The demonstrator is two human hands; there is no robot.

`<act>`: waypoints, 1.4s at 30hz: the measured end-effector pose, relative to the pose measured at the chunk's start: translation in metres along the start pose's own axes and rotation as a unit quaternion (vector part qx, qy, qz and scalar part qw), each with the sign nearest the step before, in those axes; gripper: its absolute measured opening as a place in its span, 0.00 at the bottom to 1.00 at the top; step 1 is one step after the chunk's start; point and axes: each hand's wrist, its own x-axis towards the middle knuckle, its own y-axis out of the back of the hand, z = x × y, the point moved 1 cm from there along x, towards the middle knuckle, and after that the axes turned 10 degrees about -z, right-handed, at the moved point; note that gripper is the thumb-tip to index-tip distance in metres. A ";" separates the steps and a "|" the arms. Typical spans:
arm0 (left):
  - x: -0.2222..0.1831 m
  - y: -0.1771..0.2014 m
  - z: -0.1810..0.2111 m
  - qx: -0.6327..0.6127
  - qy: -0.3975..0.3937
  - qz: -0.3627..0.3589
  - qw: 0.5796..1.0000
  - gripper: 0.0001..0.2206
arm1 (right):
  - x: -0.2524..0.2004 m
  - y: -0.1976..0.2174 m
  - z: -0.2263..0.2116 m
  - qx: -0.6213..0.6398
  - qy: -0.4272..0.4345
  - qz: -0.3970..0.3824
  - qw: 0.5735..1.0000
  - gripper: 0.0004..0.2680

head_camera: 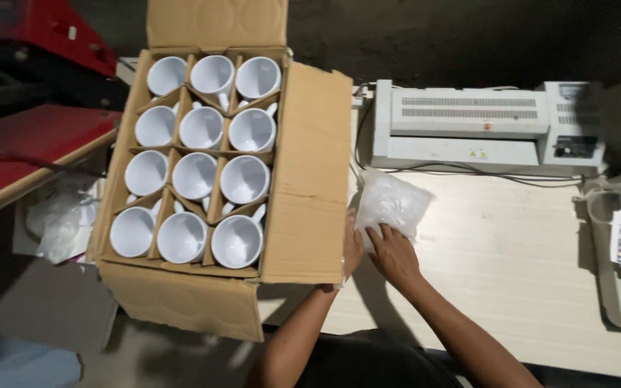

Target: The person unpackages mugs from plastic bags by hand and places them into a cardboard divider box.

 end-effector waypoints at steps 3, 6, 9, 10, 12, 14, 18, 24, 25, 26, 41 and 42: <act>0.009 0.014 0.006 -0.320 -0.024 -0.100 0.942 0.20 | 0.002 -0.036 0.038 -0.009 -0.034 -0.026 0.999 0.16; 0.017 0.031 0.015 -0.412 -0.003 -0.190 0.891 0.19 | 0.000 -0.045 0.065 -0.011 -0.022 -0.003 1.000 0.09; 0.016 0.037 0.020 -0.279 -0.078 -0.318 0.903 0.22 | -0.003 -0.019 0.062 0.006 -0.016 -0.036 0.999 0.09; 0.016 0.034 0.022 -0.283 -0.119 -0.297 0.904 0.25 | -0.004 -0.008 0.059 0.037 -0.035 -0.063 0.997 0.07; 0.018 0.031 0.025 -0.283 -0.159 -0.275 0.905 0.28 | -0.006 0.020 0.047 0.069 -0.052 -0.090 0.992 0.04; 0.021 0.026 0.028 -0.261 -0.147 -0.280 0.912 0.33 | -0.011 0.054 0.034 0.175 -0.076 -0.025 0.981 0.08; 0.018 0.014 0.030 -0.252 -0.123 -0.317 0.906 0.34 | -0.024 0.029 0.076 0.376 -0.160 0.003 0.913 0.05; 0.038 0.083 0.063 -0.321 -0.127 -0.283 0.895 0.52 | -0.042 0.052 0.101 0.553 -0.203 0.222 0.777 0.05; 0.038 0.089 0.071 -0.369 -0.117 -0.269 0.882 0.52 | -0.044 0.057 0.101 0.591 -0.195 0.230 0.748 0.05; 0.038 0.095 0.078 -0.416 -0.108 -0.255 0.866 0.53 | -0.045 0.062 0.100 0.628 -0.186 0.238 0.717 0.05; 0.119 0.237 0.058 -0.795 0.215 -0.402 0.400 0.12 | -0.020 0.146 0.103 0.548 -0.052 0.208 0.809 0.05; 0.120 0.227 0.048 -0.796 0.215 -0.398 0.403 0.12 | -0.015 0.151 0.101 0.548 -0.047 0.206 0.809 0.05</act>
